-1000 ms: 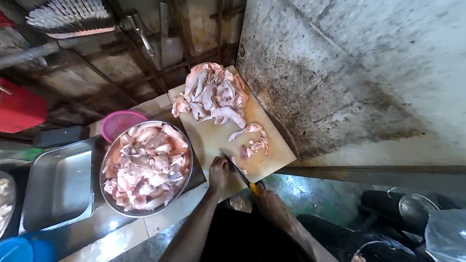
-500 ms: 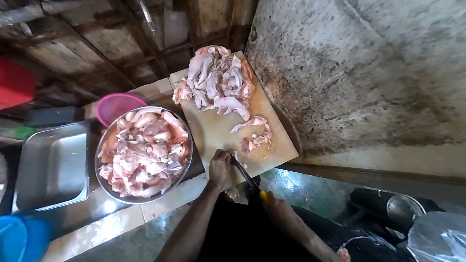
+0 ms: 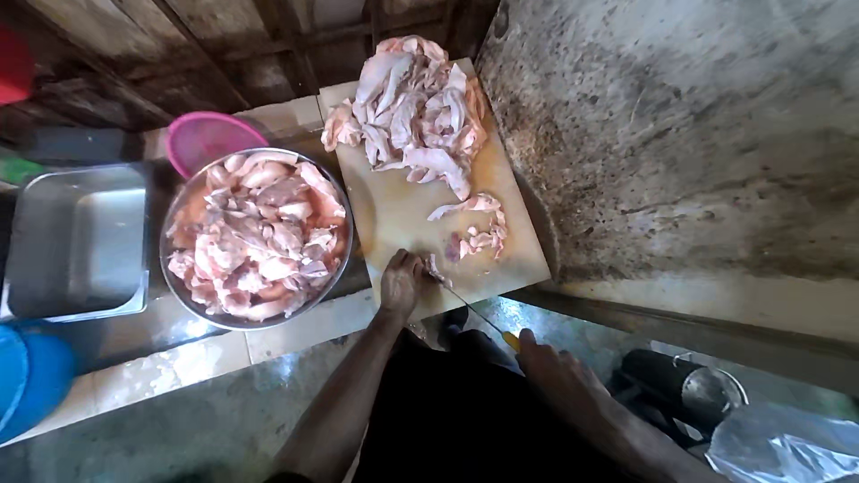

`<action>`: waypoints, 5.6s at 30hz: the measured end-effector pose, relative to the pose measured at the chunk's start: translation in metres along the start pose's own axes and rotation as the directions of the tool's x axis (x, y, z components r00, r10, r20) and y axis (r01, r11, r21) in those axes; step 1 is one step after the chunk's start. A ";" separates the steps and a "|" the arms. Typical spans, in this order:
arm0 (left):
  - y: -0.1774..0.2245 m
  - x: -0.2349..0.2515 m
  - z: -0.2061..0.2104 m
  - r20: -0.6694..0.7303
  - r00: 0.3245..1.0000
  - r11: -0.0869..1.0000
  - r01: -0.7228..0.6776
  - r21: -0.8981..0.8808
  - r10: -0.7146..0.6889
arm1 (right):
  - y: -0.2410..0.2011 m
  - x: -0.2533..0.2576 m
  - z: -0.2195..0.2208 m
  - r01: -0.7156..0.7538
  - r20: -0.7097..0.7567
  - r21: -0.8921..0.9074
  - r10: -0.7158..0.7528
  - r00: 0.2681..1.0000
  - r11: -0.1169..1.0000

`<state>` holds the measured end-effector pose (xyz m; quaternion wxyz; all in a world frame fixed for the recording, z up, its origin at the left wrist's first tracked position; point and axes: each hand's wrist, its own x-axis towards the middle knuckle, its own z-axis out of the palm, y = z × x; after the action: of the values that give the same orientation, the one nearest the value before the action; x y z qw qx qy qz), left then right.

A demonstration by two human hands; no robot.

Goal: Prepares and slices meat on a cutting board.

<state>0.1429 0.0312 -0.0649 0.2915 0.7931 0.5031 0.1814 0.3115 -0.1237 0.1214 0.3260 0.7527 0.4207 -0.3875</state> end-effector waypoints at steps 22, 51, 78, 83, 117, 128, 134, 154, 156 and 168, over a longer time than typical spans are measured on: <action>0.041 0.005 -0.019 0.253 0.921 0.955 0.290 0.056 -0.295 | 0.121 0.054 0.056 0.375 -0.335 0.284 -0.275 0.901 0.882; 0.016 -0.025 0.014 -0.042 0.995 0.995 0.096 0.028 -0.095 | 0.004 0.080 0.026 0.251 -0.228 0.050 -0.234 0.945 0.967; -0.003 -0.009 0.000 -0.034 0.993 0.989 -0.108 0.096 0.112 | 0.004 0.101 0.042 0.270 -0.200 0.230 -0.227 0.953 0.935; -0.020 -0.011 -0.025 -0.107 0.994 0.991 -0.012 0.136 0.027 | 0.038 0.087 0.062 0.194 -0.125 0.245 -0.167 0.978 0.950; 0.109 0.051 0.009 0.486 0.863 0.986 -0.075 -0.146 0.138 | 0.059 0.044 0.141 0.483 -0.696 0.688 0.303 0.651 0.542; 0.085 0.081 0.001 0.631 0.775 0.954 -0.177 0.240 -0.015 | 0.070 0.043 0.151 0.465 -0.664 0.725 0.335 0.668 0.508; 0.046 0.077 -0.045 0.544 0.839 0.805 0.308 -0.507 0.021 | 0.073 0.044 0.153 0.474 -0.672 0.718 0.328 0.664 0.509; 0.050 0.077 -0.119 0.537 0.842 -0.094 0.532 -0.842 -0.045 | 0.061 0.052 0.139 0.525 -0.733 0.629 0.213 0.646 0.574; 0.050 0.090 -0.121 0.494 0.847 0.170 0.525 -0.834 -0.196 | 0.060 0.051 0.140 0.517 -0.729 0.632 0.217 0.649 0.578; 0.008 0.090 -0.050 0.202 0.955 0.851 0.082 0.519 -0.215 | 0.058 0.046 0.145 0.456 -0.683 0.679 0.267 0.680 0.575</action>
<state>0.1581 0.1243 -0.0215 0.1486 0.8165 0.5518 -0.0826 0.3346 -0.2497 0.0208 -0.2746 0.8751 0.3308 -0.2221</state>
